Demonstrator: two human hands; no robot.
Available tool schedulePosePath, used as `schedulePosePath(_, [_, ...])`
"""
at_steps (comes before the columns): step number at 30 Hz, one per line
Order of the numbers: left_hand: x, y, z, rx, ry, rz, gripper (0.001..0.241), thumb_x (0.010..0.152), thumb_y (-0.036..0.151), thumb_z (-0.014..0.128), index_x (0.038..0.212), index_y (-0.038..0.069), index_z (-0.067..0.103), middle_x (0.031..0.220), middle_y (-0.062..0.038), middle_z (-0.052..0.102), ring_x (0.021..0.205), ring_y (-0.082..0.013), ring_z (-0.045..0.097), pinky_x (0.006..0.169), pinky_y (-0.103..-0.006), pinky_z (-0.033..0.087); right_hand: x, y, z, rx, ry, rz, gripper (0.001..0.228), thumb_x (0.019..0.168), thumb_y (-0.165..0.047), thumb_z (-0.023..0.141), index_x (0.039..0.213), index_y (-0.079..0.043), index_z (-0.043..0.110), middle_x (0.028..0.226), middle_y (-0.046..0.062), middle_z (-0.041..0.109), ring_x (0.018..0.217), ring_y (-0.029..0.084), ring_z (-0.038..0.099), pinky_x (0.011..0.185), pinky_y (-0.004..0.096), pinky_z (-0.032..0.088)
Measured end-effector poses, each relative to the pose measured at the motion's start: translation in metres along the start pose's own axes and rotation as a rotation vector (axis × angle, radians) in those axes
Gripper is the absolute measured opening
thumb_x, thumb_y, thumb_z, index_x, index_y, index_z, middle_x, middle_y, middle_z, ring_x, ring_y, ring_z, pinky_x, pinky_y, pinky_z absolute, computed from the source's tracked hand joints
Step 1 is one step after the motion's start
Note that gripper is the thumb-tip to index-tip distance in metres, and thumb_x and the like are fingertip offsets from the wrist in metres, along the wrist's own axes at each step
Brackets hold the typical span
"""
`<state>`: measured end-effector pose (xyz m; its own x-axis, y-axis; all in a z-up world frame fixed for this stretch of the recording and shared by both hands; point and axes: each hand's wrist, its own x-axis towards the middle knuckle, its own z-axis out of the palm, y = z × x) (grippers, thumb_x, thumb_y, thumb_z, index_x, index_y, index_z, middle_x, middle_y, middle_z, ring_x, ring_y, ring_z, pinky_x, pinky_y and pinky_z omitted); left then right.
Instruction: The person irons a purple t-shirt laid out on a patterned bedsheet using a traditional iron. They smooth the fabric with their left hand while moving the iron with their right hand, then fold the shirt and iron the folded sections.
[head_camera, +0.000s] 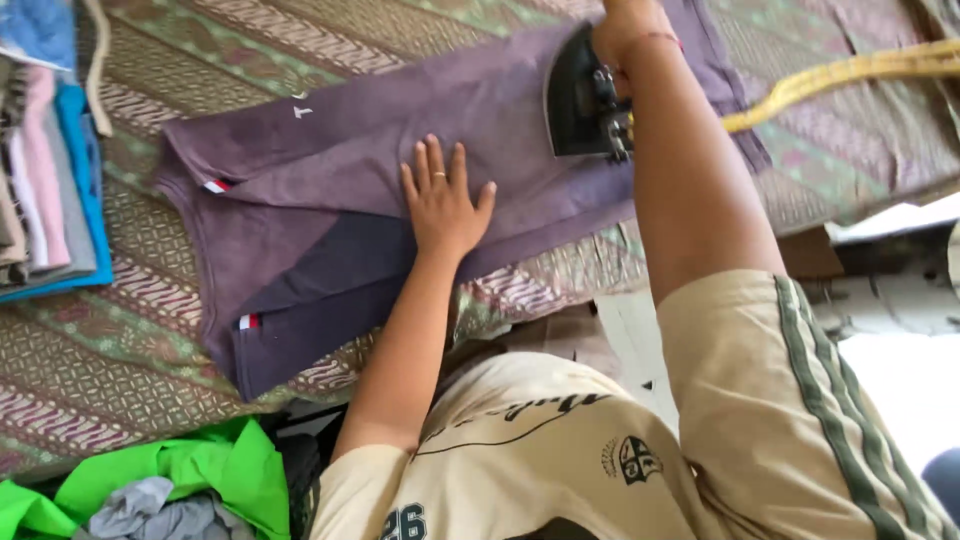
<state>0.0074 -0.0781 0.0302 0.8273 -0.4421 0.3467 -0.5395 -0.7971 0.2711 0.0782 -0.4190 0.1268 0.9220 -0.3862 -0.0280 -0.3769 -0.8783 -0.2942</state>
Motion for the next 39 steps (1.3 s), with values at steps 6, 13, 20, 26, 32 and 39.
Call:
schedulePosePath(6, [0.009,-0.004,-0.001,-0.024,-0.065,-0.027,0.076,0.097,0.054,0.057,0.155,0.006,0.045,0.164,-0.027,0.029,0.154,-0.0432,0.022,0.123,-0.0586,0.012,-0.007,0.003,0.007,0.097,-0.014,0.283,0.047,0.09,-0.013,0.062,0.128,0.006,0.042,0.109,0.029,0.069,0.098,0.045,0.07,0.079,0.05,0.059])
schedulePosePath(13, [0.012,-0.006,-0.002,-0.01,-0.116,-0.035,0.078,0.098,0.056,0.053,0.157,0.006,0.041,0.166,-0.026,0.024,0.155,-0.0423,0.018,0.123,-0.0587,0.01,0.015,0.001,0.008,0.037,0.009,0.305,0.05,0.08,-0.008,0.063,0.126,0.003,0.051,0.106,0.026,0.07,0.094,0.043,0.071,0.075,0.05,0.06])
schedulePosePath(20, [0.009,-0.007,0.004,0.002,-0.026,-0.021,0.075,0.095,0.055,0.057,0.151,0.006,0.049,0.162,-0.028,0.034,0.152,-0.0434,0.028,0.122,-0.0587,0.015,0.042,-0.009,0.014,0.062,0.038,0.293,0.053,0.086,-0.015,0.069,0.131,0.002,0.047,0.117,0.024,0.068,0.112,0.043,0.067,0.093,0.053,0.055])
schedulePosePath(26, [0.008,-0.009,0.007,-0.003,-0.024,-0.013,0.076,0.096,0.056,0.055,0.154,0.006,0.047,0.163,-0.027,0.032,0.153,-0.0438,0.025,0.123,-0.0582,0.012,-0.007,-0.011,0.005,0.024,-0.048,0.259,0.044,0.092,-0.014,0.06,0.127,0.008,0.045,0.118,0.032,0.065,0.111,0.046,0.067,0.093,0.051,0.055])
schedulePosePath(32, [0.009,-0.009,0.009,-0.009,0.036,0.003,0.074,0.095,0.053,0.061,0.15,0.004,0.052,0.161,-0.027,0.036,0.15,-0.0437,0.029,0.122,-0.0588,0.016,-0.103,-0.013,-0.019,-0.015,-0.117,0.076,0.034,0.094,-0.019,0.054,0.116,0.005,0.044,0.101,0.034,0.07,0.09,0.052,0.07,0.075,0.058,0.056])
schedulePosePath(39, [0.007,-0.006,0.012,-0.035,-0.029,-0.071,0.072,0.093,0.055,0.061,0.15,0.011,0.054,0.16,-0.025,0.042,0.153,-0.0384,0.031,0.124,-0.0609,0.015,-0.198,0.014,-0.027,-0.249,-0.218,-0.155,0.031,0.095,-0.018,0.056,0.116,-0.001,0.042,0.069,0.028,0.066,0.059,0.048,0.068,0.052,0.057,0.052])
